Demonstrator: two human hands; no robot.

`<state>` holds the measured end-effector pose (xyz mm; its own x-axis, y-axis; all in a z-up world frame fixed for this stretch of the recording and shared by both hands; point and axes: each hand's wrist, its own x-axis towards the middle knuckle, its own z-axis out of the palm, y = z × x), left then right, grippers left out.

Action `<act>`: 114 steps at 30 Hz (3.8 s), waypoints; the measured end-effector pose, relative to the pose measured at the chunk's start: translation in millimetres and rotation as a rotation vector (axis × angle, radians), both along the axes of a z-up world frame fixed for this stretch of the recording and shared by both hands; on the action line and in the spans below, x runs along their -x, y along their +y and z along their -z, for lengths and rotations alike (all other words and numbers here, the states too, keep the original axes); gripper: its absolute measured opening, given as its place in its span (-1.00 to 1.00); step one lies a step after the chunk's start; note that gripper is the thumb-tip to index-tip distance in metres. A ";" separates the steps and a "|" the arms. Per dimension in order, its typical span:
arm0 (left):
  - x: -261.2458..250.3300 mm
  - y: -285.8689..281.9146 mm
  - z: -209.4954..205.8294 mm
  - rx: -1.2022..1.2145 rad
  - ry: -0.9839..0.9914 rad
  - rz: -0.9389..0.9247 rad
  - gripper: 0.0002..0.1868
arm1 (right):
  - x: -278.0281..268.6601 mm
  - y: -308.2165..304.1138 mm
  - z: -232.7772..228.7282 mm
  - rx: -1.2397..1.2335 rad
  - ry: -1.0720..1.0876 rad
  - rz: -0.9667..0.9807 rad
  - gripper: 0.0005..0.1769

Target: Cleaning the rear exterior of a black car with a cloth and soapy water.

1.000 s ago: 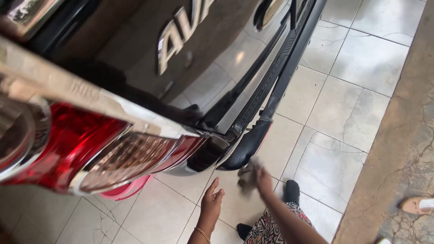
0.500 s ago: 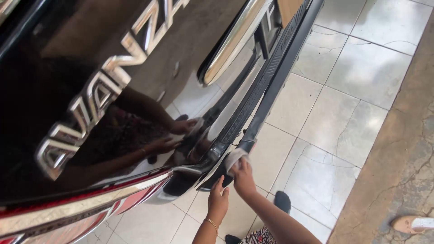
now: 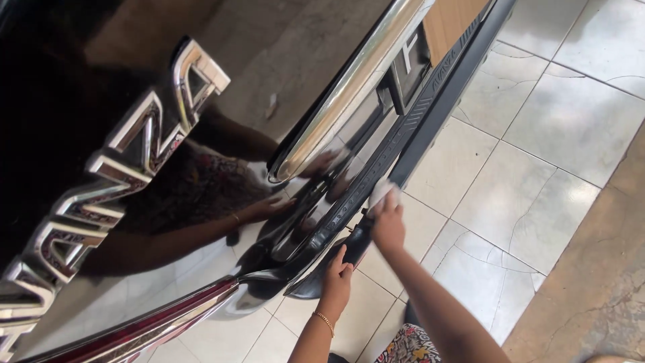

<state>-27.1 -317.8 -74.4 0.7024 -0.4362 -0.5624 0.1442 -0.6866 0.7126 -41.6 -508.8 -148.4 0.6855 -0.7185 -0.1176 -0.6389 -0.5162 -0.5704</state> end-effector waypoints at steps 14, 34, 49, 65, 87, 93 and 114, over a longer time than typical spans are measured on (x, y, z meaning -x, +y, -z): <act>0.9 1.4 -61.3 -0.008 -0.011 -0.071 -0.41 | -49.7 -121.2 -36.4 0.088 -0.526 -0.052 -0.30; 3.0 30.5 -57.5 0.025 -0.043 -0.136 -0.43 | -47.9 -47.0 21.3 -0.145 -0.578 0.099 -0.72; 30.1 50.8 -66.1 0.100 -0.099 -0.230 -0.47 | 20.5 67.8 19.4 -0.872 -0.465 -0.010 -0.62; 42.4 98.0 -93.6 0.133 0.057 -0.341 -0.49 | 32.2 100.7 -78.7 -0.502 -0.908 -0.351 -0.68; 53.6 96.2 -138.5 0.180 0.118 -0.310 -0.46 | 0.1 45.9 -140.8 -0.672 -0.866 0.056 -0.52; 37.2 91.1 -143.6 0.233 0.108 -0.388 -0.41 | -24.5 118.9 -196.0 -0.137 -0.660 -0.111 -0.37; 14.6 107.5 -250.8 0.436 0.191 -0.301 -0.50 | 8.0 145.6 -307.3 0.240 -0.609 -0.621 -0.43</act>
